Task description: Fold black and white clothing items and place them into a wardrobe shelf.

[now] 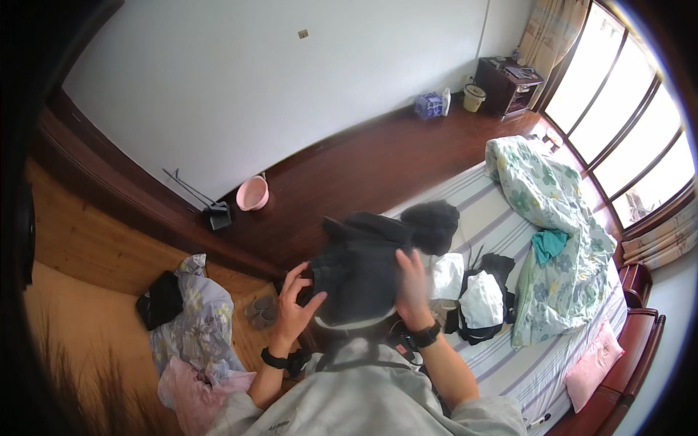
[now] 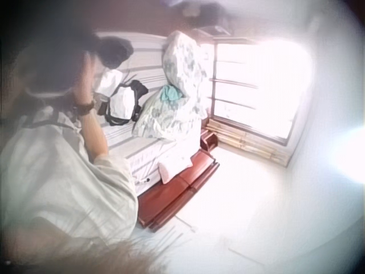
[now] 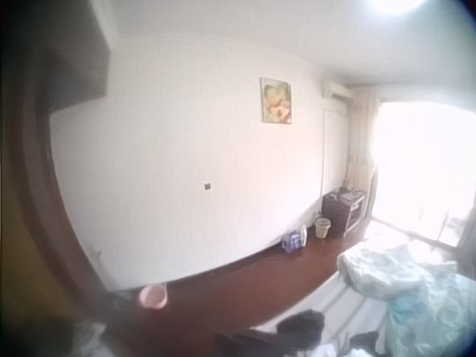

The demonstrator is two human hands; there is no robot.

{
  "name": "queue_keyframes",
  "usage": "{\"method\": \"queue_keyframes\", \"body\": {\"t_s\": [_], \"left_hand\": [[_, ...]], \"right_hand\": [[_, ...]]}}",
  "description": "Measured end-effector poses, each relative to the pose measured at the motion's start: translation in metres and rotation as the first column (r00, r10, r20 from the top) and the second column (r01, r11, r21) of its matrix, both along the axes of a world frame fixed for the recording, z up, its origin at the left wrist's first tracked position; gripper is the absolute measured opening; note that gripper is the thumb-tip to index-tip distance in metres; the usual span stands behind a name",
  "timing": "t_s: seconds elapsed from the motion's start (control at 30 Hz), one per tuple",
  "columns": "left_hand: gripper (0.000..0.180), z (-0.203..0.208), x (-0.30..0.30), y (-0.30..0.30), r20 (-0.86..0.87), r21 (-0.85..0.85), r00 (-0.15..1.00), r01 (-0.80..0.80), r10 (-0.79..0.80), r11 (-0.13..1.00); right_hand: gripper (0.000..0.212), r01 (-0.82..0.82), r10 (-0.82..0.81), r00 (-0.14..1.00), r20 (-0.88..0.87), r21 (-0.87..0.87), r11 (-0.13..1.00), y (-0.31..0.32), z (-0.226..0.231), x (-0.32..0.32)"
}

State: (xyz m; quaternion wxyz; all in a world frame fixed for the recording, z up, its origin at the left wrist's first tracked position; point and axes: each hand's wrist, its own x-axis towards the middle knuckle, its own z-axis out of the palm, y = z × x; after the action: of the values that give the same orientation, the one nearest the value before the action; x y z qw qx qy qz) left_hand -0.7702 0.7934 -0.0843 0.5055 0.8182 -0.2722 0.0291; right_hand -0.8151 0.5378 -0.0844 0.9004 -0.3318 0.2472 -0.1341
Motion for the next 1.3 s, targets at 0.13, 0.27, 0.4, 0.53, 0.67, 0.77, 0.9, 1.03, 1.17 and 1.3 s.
{"method": "queue_keyframes", "body": {"t_s": [0.13, 0.27, 0.4, 0.53, 0.67, 0.77, 0.9, 1.03, 1.17, 1.3], "left_hand": [[0.021, -0.011, -0.015, 0.010, -0.496, -0.221, 0.868, -0.133, 0.006, 0.966], [0.019, -0.019, -0.021, 0.019, -0.506, -0.247, 0.863, -0.148, 0.003, 0.958], [0.019, -0.021, -0.025, 0.022, -0.576, -0.311, 0.816, -0.163, -0.050, 0.936], [0.019, -0.018, -0.032, 0.018, -0.548, -0.530, 0.824, -0.206, -0.147, 0.823], [0.017, 0.015, -0.032, 0.004, -0.451, -0.637, 0.877, -0.185, -0.168, 0.748], [0.012, 0.040, -0.030, -0.008, -0.312, -0.534, 0.935, -0.024, -0.171, 0.845], [0.017, 0.050, -0.031, -0.003, -0.240, -0.275, 0.962, 0.062, -0.131, 0.959], [0.017, 0.057, -0.030, -0.002, -0.116, -0.157, 0.988, 0.084, -0.103, 0.984], [0.028, 0.067, -0.025, 0.000, 0.278, 0.067, 0.954, 0.101, -0.115, 0.993], [0.040, 0.062, -0.017, 0.011, 0.611, 0.093, 0.790, -0.144, 0.058, 0.985]], "right_hand": [[0.024, -0.148, 0.146, 0.989, 0.029, 0.057, 0.987, 0.028, -0.031, 0.005], [0.038, -0.279, 0.280, 0.959, -0.034, 0.028, 0.960, 0.037, -0.030, 0.007], [0.052, -0.432, 0.429, 0.902, -0.045, -0.126, 0.893, 0.052, -0.052, 0.007], [0.051, -0.108, 0.389, 0.921, -0.009, -0.966, 0.234, 0.072, -0.029, -0.005], [0.047, -0.530, 0.671, 0.733, -0.116, -0.715, 0.456, 0.064, -0.004, -0.024], [0.064, -0.471, 0.657, 0.726, 0.201, -0.550, 0.689, 0.057, 0.001, -0.024], [0.084, -0.440, 0.682, 0.720, 0.125, -0.679, 0.589, 0.053, 0.016, -0.018], [0.081, -0.461, 0.678, 0.726, 0.117, -0.649, 0.605, 0.058, 0.031, -0.014], [0.073, -0.455, 0.705, 0.701, 0.111, -0.692, 0.561, 0.057, 0.052, -0.011], [0.076, -0.487, 0.757, 0.647, 0.091, -0.715, 0.502, 0.056, 0.053, -0.006]]}}
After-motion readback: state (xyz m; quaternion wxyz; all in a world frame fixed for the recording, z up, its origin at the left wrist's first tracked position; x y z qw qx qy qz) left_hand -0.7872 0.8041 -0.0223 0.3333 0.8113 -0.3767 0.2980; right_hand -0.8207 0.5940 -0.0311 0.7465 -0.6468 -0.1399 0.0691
